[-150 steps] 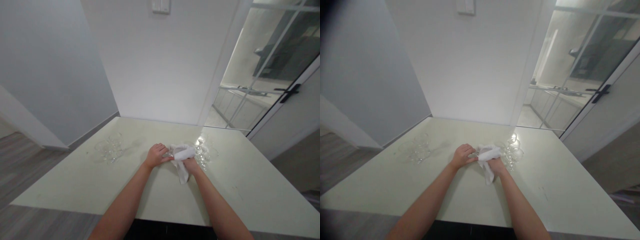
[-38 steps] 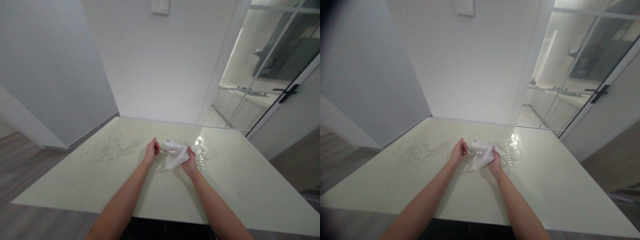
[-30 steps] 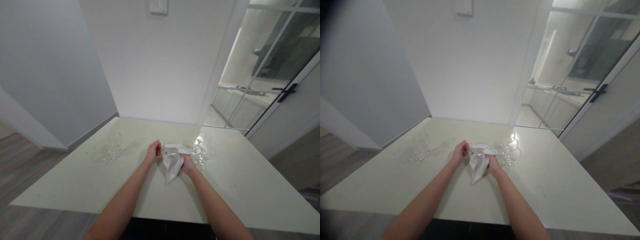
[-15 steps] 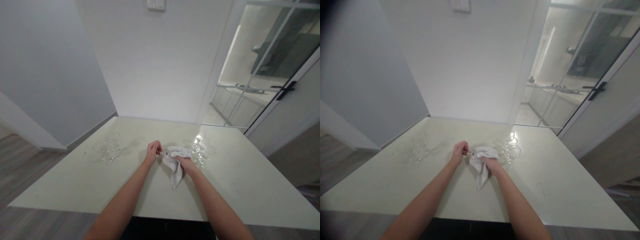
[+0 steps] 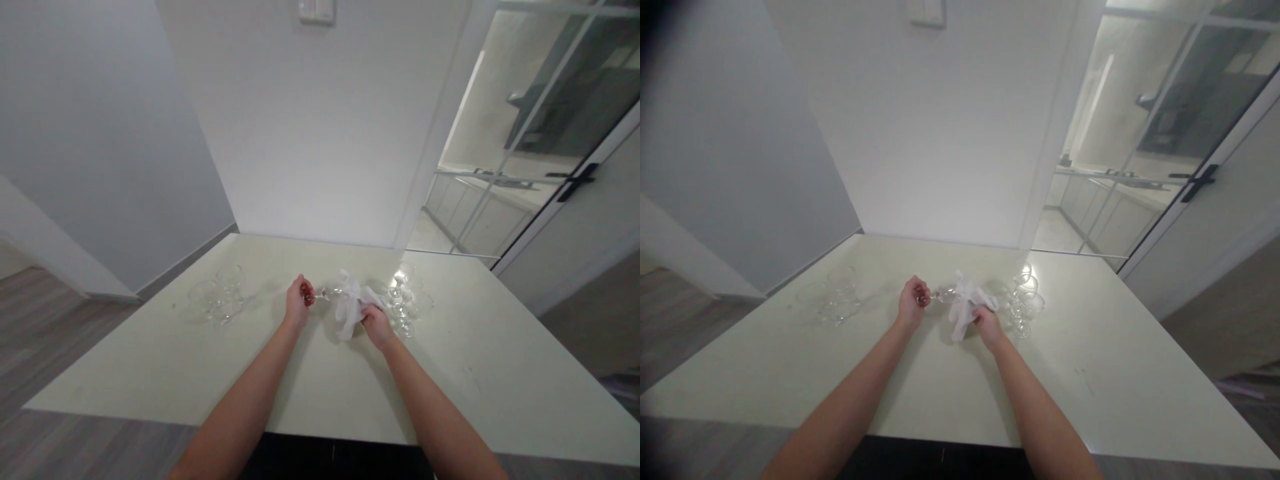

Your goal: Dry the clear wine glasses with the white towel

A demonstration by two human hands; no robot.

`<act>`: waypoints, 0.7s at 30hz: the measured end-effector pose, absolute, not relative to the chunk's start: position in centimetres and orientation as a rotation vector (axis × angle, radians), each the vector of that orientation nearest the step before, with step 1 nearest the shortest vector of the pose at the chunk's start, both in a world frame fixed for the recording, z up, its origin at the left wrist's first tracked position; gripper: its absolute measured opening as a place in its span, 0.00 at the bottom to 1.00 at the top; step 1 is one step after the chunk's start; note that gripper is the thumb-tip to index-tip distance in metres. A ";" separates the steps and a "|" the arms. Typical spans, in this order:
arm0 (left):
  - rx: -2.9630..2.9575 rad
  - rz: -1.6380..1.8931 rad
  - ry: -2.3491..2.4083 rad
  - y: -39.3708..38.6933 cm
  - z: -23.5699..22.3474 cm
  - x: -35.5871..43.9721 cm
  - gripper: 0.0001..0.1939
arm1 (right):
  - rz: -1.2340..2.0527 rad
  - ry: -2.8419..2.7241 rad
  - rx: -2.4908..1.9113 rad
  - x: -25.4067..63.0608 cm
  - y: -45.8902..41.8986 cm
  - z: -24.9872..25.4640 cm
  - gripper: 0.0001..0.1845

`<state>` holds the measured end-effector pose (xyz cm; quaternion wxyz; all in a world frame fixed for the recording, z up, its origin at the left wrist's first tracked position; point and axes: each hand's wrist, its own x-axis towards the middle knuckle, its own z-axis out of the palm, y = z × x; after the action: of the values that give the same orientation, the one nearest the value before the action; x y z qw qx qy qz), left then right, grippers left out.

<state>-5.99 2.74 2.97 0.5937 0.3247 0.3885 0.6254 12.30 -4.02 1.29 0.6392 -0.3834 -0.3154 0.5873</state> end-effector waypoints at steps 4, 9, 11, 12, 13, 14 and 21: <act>0.783 1.436 0.928 2.9 2.9 -5.9 0.20 | 1.224 -0.826 -0.960 12.5 -3.3 -0.1 0.13; 0.867 1.432 0.963 2.9 2.8 -5.8 0.21 | 1.188 -0.754 -0.924 12.4 -3.1 0.2 0.15; 0.925 1.423 0.979 2.8 2.8 -5.8 0.21 | 1.168 -0.705 -0.920 12.4 -3.1 0.4 0.16; 0.958 1.416 0.979 2.7 2.8 -5.8 0.20 | 1.170 -0.705 -0.927 12.4 -3.2 0.4 0.16; 0.994 1.408 0.974 2.6 2.8 -5.8 0.20 | 1.180 -0.724 -0.942 12.4 -3.2 0.5 0.16; 1.029 1.400 0.967 2.6 2.8 -5.8 0.19 | 1.191 -0.755 -0.964 12.4 -3.2 0.5 0.15; 1.031 1.419 0.994 2.6 2.7 -5.8 0.20 | 0.956 -0.849 -1.077 12.9 -3.1 0.4 0.15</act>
<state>-5.80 2.63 2.75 0.5333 0.4326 0.4171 0.5953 12.87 -3.12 0.45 0.6705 -0.4779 -0.3769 0.4243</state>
